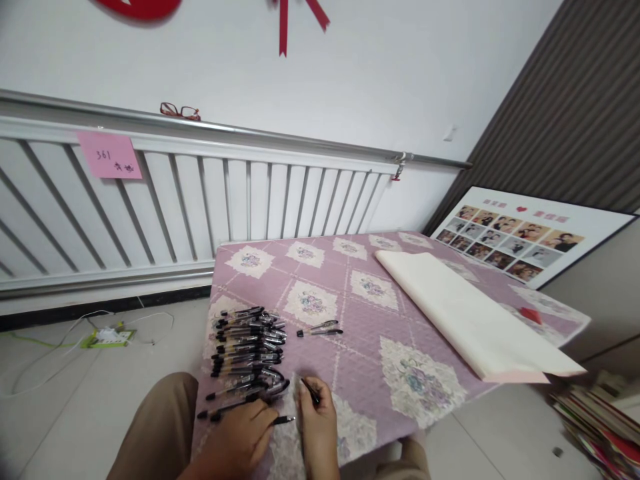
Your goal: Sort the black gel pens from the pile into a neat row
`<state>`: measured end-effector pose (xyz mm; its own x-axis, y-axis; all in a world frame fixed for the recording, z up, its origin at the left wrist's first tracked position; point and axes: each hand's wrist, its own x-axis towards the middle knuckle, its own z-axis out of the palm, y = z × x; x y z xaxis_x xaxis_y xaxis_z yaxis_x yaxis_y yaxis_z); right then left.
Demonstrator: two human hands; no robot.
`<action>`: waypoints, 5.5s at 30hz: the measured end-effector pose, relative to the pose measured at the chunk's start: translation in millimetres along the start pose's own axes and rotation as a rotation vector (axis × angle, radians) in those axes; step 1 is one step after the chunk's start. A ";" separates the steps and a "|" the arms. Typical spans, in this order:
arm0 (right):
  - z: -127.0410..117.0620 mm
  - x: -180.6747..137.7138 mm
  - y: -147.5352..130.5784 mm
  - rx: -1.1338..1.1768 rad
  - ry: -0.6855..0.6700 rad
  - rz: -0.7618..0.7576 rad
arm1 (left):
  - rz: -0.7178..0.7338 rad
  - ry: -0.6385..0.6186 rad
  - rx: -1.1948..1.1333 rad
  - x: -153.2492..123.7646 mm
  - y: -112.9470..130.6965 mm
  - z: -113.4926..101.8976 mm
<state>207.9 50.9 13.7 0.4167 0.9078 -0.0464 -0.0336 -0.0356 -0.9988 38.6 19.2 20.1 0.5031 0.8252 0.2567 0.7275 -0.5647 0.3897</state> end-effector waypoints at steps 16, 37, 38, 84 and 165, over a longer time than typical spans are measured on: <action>-6.2 -4.1 -5.9 0.103 -0.225 0.142 | -0.015 0.071 0.099 1.9 1.9 -0.7; -1.2 -18.9 -19.9 -0.190 -0.294 -0.166 | -0.026 0.282 -0.001 -3.9 -7.2 8.8; 0.0 -19.3 -20.5 -0.229 -0.317 -0.198 | -0.024 0.288 0.004 -3.9 -7.2 8.8; -5.1 -11.1 -13.7 -0.224 -0.564 -0.082 | -0.137 0.193 0.014 -3.1 -7.1 12.0; -8.3 -13.9 -12.6 -0.245 -0.636 -0.070 | -0.089 0.169 0.092 -2.6 -2.2 9.2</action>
<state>210.0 35.2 26.8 -0.2070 0.9776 -0.0380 0.2113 0.0068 -0.9774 40.0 18.1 10.5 0.3556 0.8572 0.3724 0.8086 -0.4820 0.3373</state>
